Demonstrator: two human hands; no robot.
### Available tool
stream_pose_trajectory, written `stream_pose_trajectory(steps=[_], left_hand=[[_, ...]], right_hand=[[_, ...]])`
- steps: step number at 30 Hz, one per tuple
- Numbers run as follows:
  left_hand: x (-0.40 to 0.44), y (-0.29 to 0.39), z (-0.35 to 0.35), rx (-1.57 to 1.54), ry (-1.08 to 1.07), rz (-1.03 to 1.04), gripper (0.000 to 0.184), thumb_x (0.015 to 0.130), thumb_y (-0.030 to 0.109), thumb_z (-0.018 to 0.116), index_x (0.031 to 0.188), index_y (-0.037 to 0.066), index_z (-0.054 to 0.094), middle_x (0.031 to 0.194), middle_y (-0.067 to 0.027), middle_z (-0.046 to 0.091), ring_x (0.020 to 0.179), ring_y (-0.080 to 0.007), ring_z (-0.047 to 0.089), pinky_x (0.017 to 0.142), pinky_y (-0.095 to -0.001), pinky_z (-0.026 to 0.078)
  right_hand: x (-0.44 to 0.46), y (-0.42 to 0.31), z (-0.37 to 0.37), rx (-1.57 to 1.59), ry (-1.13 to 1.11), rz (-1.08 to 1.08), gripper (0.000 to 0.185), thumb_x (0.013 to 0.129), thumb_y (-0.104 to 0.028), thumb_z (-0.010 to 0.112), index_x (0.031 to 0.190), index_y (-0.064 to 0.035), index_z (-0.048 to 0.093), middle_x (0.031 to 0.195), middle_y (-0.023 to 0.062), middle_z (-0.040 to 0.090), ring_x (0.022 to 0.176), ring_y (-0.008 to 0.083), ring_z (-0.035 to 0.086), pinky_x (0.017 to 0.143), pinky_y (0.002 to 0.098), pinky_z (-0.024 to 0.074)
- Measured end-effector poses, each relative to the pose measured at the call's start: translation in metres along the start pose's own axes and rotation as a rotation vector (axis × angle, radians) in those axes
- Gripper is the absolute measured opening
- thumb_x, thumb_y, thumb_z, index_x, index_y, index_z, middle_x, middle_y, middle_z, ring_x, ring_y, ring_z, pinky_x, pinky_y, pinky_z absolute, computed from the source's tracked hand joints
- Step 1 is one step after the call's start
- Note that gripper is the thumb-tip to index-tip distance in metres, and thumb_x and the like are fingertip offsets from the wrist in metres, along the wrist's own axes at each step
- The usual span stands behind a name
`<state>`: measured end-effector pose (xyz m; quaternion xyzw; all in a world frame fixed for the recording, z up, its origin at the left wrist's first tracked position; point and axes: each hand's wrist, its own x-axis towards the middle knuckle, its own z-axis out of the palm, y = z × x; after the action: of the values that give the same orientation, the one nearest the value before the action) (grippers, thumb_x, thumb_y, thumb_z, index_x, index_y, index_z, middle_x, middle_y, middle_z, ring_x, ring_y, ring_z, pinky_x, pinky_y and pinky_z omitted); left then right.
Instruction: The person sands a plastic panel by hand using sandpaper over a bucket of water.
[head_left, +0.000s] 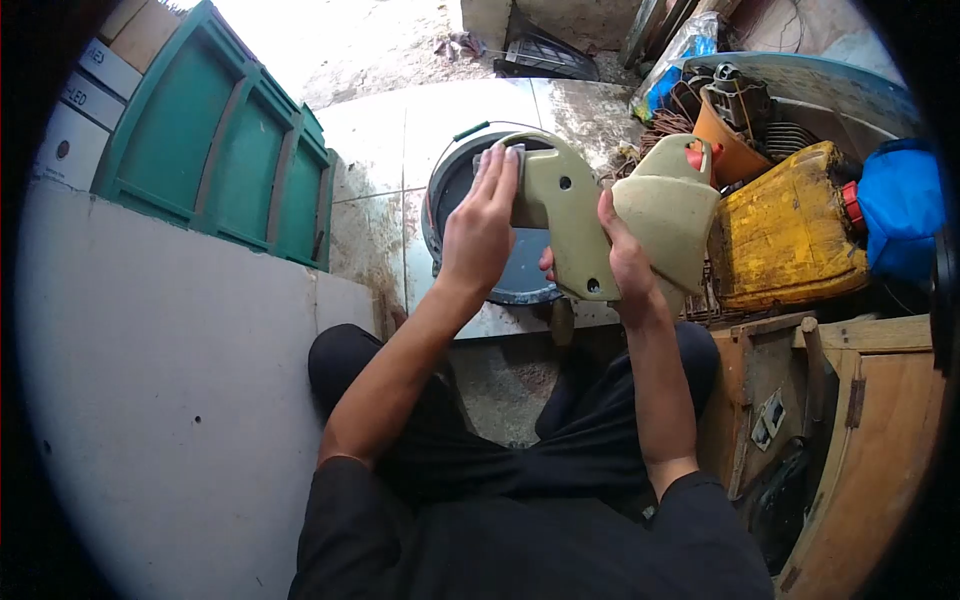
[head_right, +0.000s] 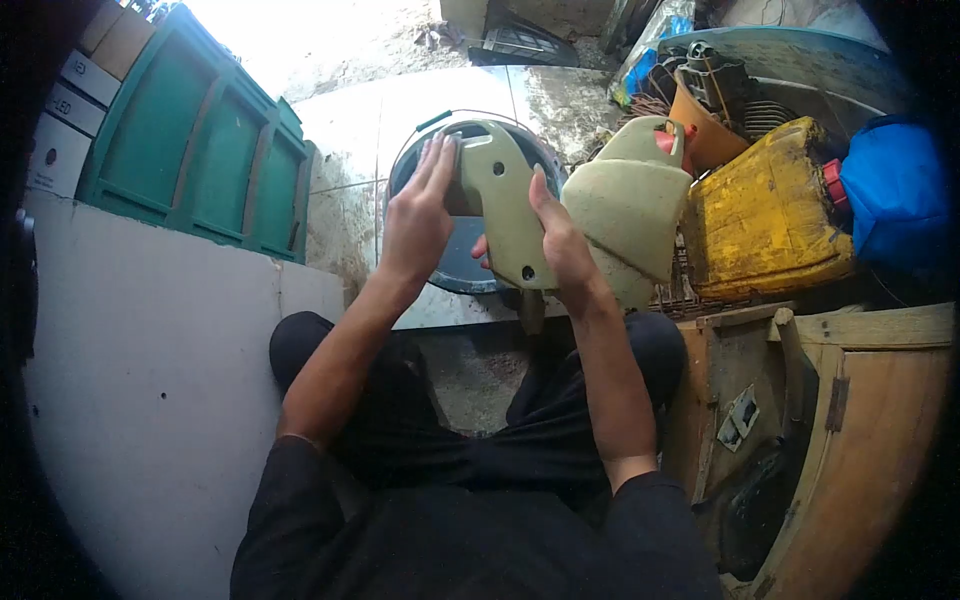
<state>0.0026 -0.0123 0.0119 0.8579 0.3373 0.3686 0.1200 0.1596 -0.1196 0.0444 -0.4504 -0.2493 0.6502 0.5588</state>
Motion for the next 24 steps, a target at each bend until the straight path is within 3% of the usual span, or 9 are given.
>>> stream_pose_trajectory(steps=[4,6,8,11,12,14,15,19,24], left_hand=[[-0.018,0.019,0.005,-0.018,-0.046,0.380,0.060,0.078,-0.012,0.053,0.138,-0.007,0.050,0.140,-0.0297,0.052,0.133,-0.0392,0.051,0.106,-0.0418,0.050],[-0.006,0.012,-0.003,-0.037,-0.018,0.090,0.054,0.082,-0.009,0.056,0.135,-0.006,0.053,0.139,-0.0277,0.054,0.131,-0.0365,0.054,0.109,-0.0427,0.048],[-0.002,0.007,0.000,0.028,0.043,0.007,0.052,0.082,-0.008,0.057,0.134,-0.005,0.056,0.138,-0.0270,0.055,0.131,-0.0360,0.054,0.108,-0.0428,0.048],[-0.015,0.025,-0.003,-0.075,-0.026,0.389,0.056,0.078,-0.013,0.054,0.134,-0.006,0.055,0.137,-0.0273,0.055,0.132,-0.0380,0.052,0.104,-0.0427,0.051],[-0.010,0.021,-0.005,-0.076,-0.025,0.386,0.056,0.078,-0.013,0.054,0.134,-0.006,0.055,0.137,-0.0273,0.055,0.132,-0.0380,0.052,0.104,-0.0427,0.051],[0.003,0.003,-0.008,-0.084,0.094,0.177,0.056,0.078,-0.013,0.054,0.133,-0.004,0.056,0.139,-0.0258,0.055,0.133,-0.0358,0.052,0.105,-0.0443,0.050],[0.008,-0.002,-0.010,-0.089,0.122,0.074,0.058,0.077,-0.014,0.053,0.133,-0.002,0.057,0.133,-0.0234,0.059,0.127,-0.0360,0.057,0.101,-0.0445,0.052],[-0.002,0.006,-0.016,-0.064,0.156,0.085,0.056,0.075,-0.014,0.056,0.130,-0.002,0.059,0.115,-0.0175,0.059,0.110,-0.0367,0.060,0.091,-0.0449,0.053],[0.006,0.003,-0.018,-0.103,0.154,-0.019,0.053,0.075,-0.013,0.057,0.126,0.000,0.062,0.117,-0.0156,0.059,0.107,-0.0355,0.060,0.089,-0.0432,0.052]], right_hand=[[0.004,-0.002,-0.001,-0.051,0.021,-0.039,0.068,0.106,-0.059,0.024,0.126,-0.0029,0.056,0.084,0.0160,0.068,0.074,0.0220,0.069,0.070,0.0322,0.0575],[0.001,0.002,-0.002,-0.050,0.032,-0.030,0.067,0.106,-0.058,0.023,0.126,-0.0029,0.055,0.085,0.0161,0.069,0.074,0.0220,0.069,0.071,0.0325,0.0576],[0.002,0.001,0.003,-0.076,-0.023,-0.042,0.063,0.107,-0.056,0.026,0.131,-0.0037,0.052,0.084,0.0149,0.069,0.076,0.0197,0.069,0.066,0.0288,0.0567],[0.002,-0.002,0.019,-0.020,0.170,-0.130,0.061,0.108,-0.053,0.026,0.134,-0.0029,0.049,0.089,0.0163,0.069,0.076,0.0208,0.069,0.068,0.0302,0.0574],[0.003,-0.001,0.018,-0.001,0.238,-0.156,0.061,0.108,-0.052,0.026,0.135,-0.0027,0.048,0.091,0.0168,0.069,0.076,0.0212,0.069,0.068,0.0307,0.0576],[0.004,0.006,-0.003,-0.105,-0.100,-0.106,0.059,0.109,-0.049,0.025,0.141,-0.0021,0.042,0.099,0.0175,0.067,0.079,0.0222,0.069,0.071,0.0324,0.0581],[0.002,0.007,0.001,-0.101,-0.098,-0.107,0.059,0.109,-0.049,0.025,0.141,-0.0021,0.042,0.099,0.0175,0.067,0.079,0.0222,0.069,0.071,0.0324,0.0581],[0.000,0.004,0.019,-0.249,-0.048,-0.260,0.057,0.109,-0.047,0.021,0.132,-0.0015,0.047,0.088,0.0194,0.068,0.078,0.0228,0.068,0.073,0.0327,0.0560],[0.003,0.011,0.020,-0.325,-0.069,-0.254,0.057,0.110,-0.047,0.021,0.135,-0.0014,0.044,0.087,0.0185,0.068,0.080,0.0221,0.068,0.074,0.0331,0.0556]])
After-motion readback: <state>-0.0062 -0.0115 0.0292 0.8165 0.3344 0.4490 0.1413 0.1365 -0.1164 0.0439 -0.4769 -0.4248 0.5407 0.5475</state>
